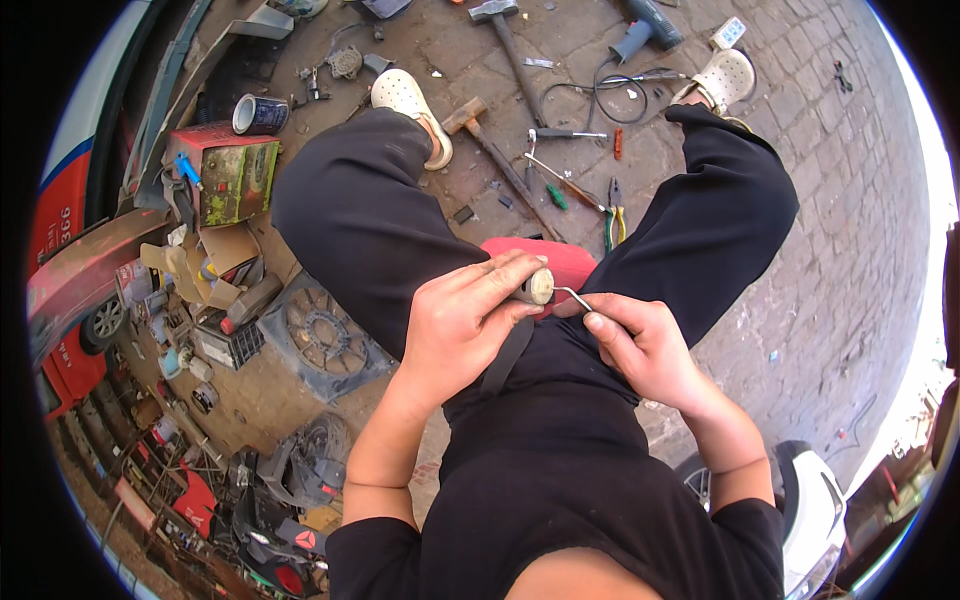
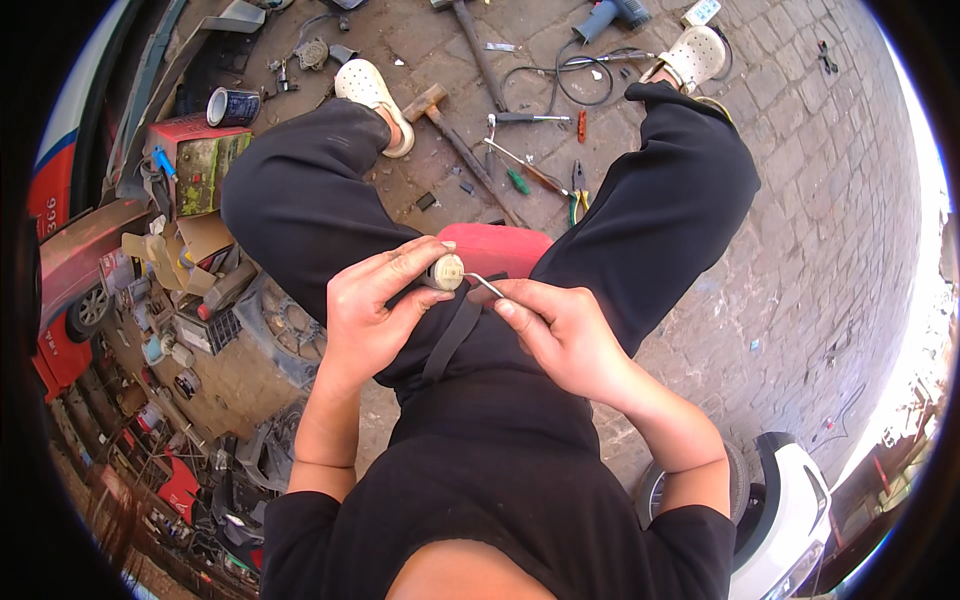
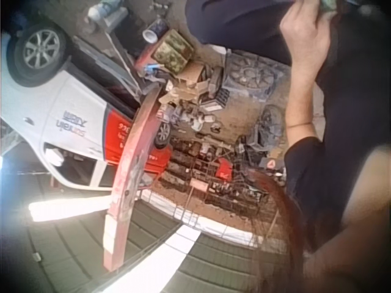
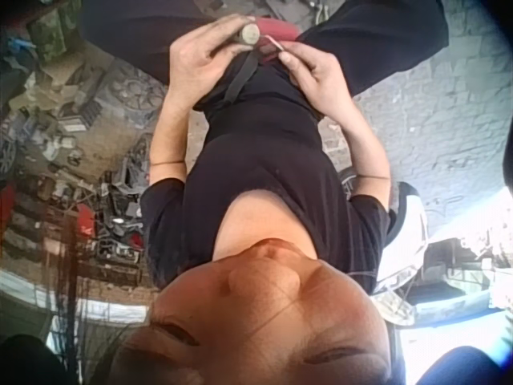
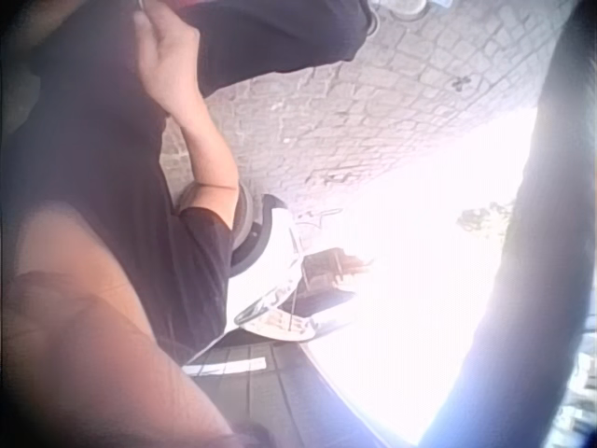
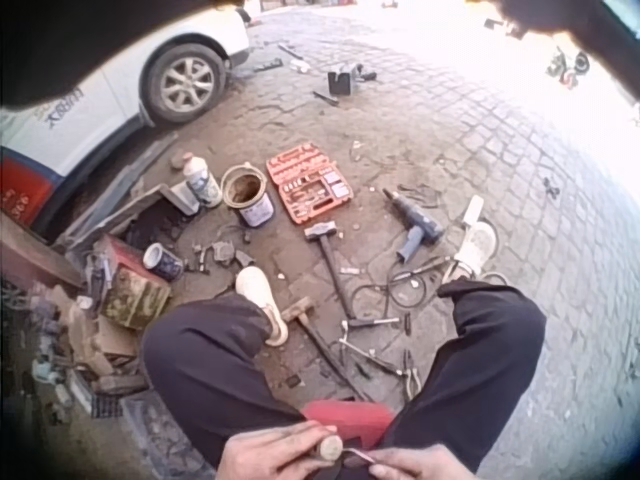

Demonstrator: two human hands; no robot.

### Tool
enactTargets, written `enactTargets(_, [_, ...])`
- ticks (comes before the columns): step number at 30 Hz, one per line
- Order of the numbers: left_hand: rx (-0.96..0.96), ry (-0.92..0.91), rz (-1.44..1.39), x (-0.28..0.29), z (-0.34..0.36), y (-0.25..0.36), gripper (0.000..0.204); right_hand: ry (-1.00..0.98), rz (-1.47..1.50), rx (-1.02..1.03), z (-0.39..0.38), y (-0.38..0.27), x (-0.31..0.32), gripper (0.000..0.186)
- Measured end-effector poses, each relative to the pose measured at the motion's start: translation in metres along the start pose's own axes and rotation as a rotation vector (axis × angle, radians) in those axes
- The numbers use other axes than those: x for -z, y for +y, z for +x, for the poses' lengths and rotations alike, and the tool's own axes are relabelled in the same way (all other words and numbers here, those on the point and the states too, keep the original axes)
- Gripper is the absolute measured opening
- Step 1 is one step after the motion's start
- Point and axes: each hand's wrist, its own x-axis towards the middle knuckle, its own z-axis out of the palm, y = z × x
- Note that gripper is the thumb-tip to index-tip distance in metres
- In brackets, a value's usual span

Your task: The person sits on a low stool and works on a small cylindrical mechanical part, likely a lock cylinder. They use a screwdriver to pry and adjust internal components, then use a hammer to tap the part while holding it against their shoe. The person repeatedly inspects the part and uses different tools to manipulate it.

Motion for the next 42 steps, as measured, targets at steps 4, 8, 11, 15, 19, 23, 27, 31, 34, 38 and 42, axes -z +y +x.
enactTargets(4, [0.088,0.027,-0.151,-0.004,-0.004,-0.001,0.039,-0.070,0.293,-0.104,0.000,0.003,-0.001,0.023])
enactTargets(8, [0.106,0.044,-0.087,-0.005,-0.005,0.002,0.038,0.067,-0.043,0.089,0.003,-0.002,-0.001,0.022])
enactTargets(11, [0.044,0.018,-0.024,-0.004,-0.009,-0.007,0.039,0.084,-0.460,0.262,0.005,-0.007,0.001,0.023])
enactTargets(15, [0.011,-0.013,0.009,-0.005,-0.011,-0.011,0.041,0.009,-0.283,0.201,0.009,0.002,0.003,0.021])
enactTargets(19, [0.007,-0.024,0.017,-0.006,-0.010,-0.010,0.042,-0.086,0.030,-0.045,0.008,0.013,0.002,0.023])
enactTargets(23, [-0.002,-0.021,0.029,-0.007,-0.010,-0.011,0.043,-0.139,0.223,-0.141,0.008,0.013,0.000,0.026])
enactTargets(27, [0.002,-0.023,-0.009,-0.008,-0.009,-0.010,0.042,-0.205,0.362,-0.179,0.007,0.023,0.005,0.029])
enactTargets(31, [0.124,0.002,-0.216,-0.011,-0.009,-0.004,0.038,-0.145,0.447,-0.126,0.005,0.024,0.002,0.031])
enactTargets(34, [0.260,0.006,-0.510,-0.018,-0.009,-0.005,0.039,0.006,0.341,-0.015,0.008,0.016,-0.006,0.030])
enactTargets(38, [0.268,-0.066,-0.893,-0.015,-0.007,-0.005,0.039,0.033,0.134,0.162,0.004,-0.002,0.004,0.027])
enactTargets(42, [0.224,-0.122,-0.784,-0.008,-0.003,0.003,0.037,-0.064,-0.114,0.197,0.002,-0.024,0.017,0.023])
